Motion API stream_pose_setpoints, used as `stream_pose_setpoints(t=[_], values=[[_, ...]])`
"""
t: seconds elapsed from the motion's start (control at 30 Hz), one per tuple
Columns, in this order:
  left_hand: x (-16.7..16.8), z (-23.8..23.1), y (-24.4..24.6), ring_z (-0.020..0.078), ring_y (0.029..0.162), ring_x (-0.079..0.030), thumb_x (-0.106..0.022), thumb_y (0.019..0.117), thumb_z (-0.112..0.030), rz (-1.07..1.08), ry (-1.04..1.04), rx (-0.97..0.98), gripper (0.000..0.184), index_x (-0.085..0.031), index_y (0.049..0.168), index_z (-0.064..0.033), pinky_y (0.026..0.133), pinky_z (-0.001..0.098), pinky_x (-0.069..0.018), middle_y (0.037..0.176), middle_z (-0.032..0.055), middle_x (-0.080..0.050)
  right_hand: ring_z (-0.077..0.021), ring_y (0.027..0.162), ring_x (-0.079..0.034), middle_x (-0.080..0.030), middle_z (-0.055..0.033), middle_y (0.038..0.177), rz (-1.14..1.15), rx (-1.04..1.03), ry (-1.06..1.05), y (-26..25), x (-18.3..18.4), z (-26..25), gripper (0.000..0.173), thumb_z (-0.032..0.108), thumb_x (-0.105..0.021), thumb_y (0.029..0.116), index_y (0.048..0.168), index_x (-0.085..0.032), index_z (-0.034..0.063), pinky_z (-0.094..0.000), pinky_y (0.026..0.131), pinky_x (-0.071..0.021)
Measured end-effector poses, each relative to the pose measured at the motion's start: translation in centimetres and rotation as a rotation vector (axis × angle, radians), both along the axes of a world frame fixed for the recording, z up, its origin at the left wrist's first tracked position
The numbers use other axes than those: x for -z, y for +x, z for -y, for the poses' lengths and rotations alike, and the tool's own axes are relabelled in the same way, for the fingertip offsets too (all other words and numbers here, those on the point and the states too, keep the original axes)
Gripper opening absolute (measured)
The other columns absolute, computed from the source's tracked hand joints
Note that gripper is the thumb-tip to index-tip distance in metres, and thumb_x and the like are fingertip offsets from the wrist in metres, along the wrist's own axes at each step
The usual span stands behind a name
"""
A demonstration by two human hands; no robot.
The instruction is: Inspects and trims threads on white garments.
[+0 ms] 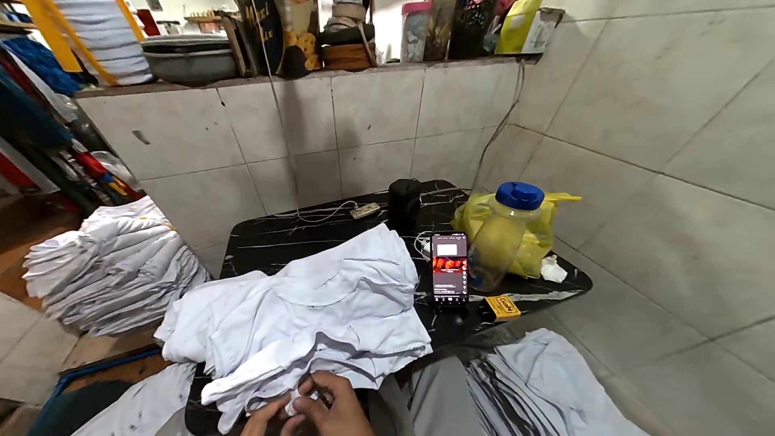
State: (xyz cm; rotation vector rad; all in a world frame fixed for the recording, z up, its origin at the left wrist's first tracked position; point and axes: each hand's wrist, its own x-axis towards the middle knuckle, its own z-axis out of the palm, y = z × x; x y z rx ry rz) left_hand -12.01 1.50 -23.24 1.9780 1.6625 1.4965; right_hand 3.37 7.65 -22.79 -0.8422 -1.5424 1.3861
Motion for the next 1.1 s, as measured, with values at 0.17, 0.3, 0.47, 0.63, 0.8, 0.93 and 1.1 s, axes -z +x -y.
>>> stream_pose_setpoints(t=[0.17, 0.3, 0.47, 0.63, 0.8, 0.93, 1.1], values=[[0.2, 0.1, 0.2, 0.0184, 0.092, -0.073, -0.068, 0.0939, -0.004, -0.121, 0.093, -0.059, 0.012, -0.078, 0.094, 0.0029, 0.09, 0.0267, -0.0575, 0.093, 0.016, -0.076, -0.011, 0.077, -0.061, -0.067, -0.01, 0.086, 0.005, 0.017, 0.073, -0.1, 0.4, 0.0, 0.021, 0.017, -0.074, 0.094, 0.094, -0.072, -0.0042, -0.027, 0.071, -0.0511], [-0.2, 0.3, 0.3, 0.0172, 0.09, -0.073, -0.063, 0.0982, -0.005, -0.088, 0.054, -0.062, 0.016, -0.074, 0.093, 0.0047, 0.088, 0.0288, -0.0586, 0.091, 0.0157, -0.075, -0.011, 0.074, -0.057, -0.066, -0.0116, 0.088, 0.027, -0.027, 0.127, 0.3, 0.4, -0.2, 0.023, 0.015, -0.078, 0.09, 0.098, -0.071, -0.0059, -0.0261, 0.067, -0.0481], [-0.2, -0.1, -0.3, 0.0109, 0.086, -0.068, -0.063, 0.0978, -0.005, 0.048, 0.089, -0.012, 0.016, -0.069, 0.09, 0.0064, 0.085, 0.024, -0.0569, 0.088, 0.0134, -0.07, -0.0143, 0.08, -0.063, -0.069, -0.0132, 0.089, 0.016, 0.01, 0.175, 0.4, 0.7, -0.3, 0.016, 0.008, -0.073, 0.0924, 0.098, -0.072, -0.0063, -0.0288, 0.074, -0.053], [-0.3, -0.2, 0.0, 0.0145, 0.098, -0.069, -0.074, 0.0938, -0.015, 0.034, 0.035, 0.026, 0.026, -0.071, 0.107, 0.0074, 0.094, 0.0274, -0.0557, 0.103, 0.0175, -0.072, -0.0149, 0.08, -0.065, -0.07, -0.0133, 0.089, 0.034, 0.02, 0.153, 0.4, 0.3, -0.1, 0.016, 0.009, -0.069, 0.0952, 0.097, -0.072, -0.0059, -0.0308, 0.075, -0.054], [-0.2, 0.1, -0.2, 0.0176, 0.092, -0.072, -0.07, 0.094, -0.007, -0.119, 0.085, -0.056, 0.013, -0.081, 0.099, -0.0011, 0.091, 0.0265, -0.0557, 0.093, 0.0135, -0.076, -0.0177, 0.08, -0.066, -0.069, -0.0154, 0.087, 0.073, 0.025, 0.209, 0.2, 0.4, 0.1, 0.019, 0.012, -0.067, 0.0973, 0.093, -0.072, -0.0066, -0.0332, 0.076, -0.0549], [-0.7, 0.4, -0.4, 0.0179, 0.09, -0.073, -0.066, 0.0972, -0.006, -0.096, 0.077, -0.036, 0.014, -0.077, 0.094, 0.002, 0.091, 0.0301, -0.0568, 0.091, 0.0136, -0.076, -0.0228, 0.085, -0.069, -0.071, -0.0171, 0.091, 0.154, 0.025, 0.257, 0.4, 0.1, 0.1, 0.019, 0.012, -0.067, 0.0976, 0.097, -0.072, -0.0062, -0.0386, 0.081, -0.0565], [-0.9, 0.5, -0.3, 0.0165, 0.089, -0.073, -0.07, 0.0958, -0.007, -0.049, 0.044, -0.05, 0.013, -0.077, 0.096, 0.0034, 0.089, 0.0283, -0.058, 0.091, 0.0142, -0.076, -0.0294, 0.092, -0.071, -0.072, -0.0194, 0.099, 0.267, 0.035, 0.297, 0.4, -0.2, 0.3, 0.014, 0.001, -0.066, 0.0918, 0.102, -0.073, -0.0055, -0.0461, 0.084, -0.0584]])
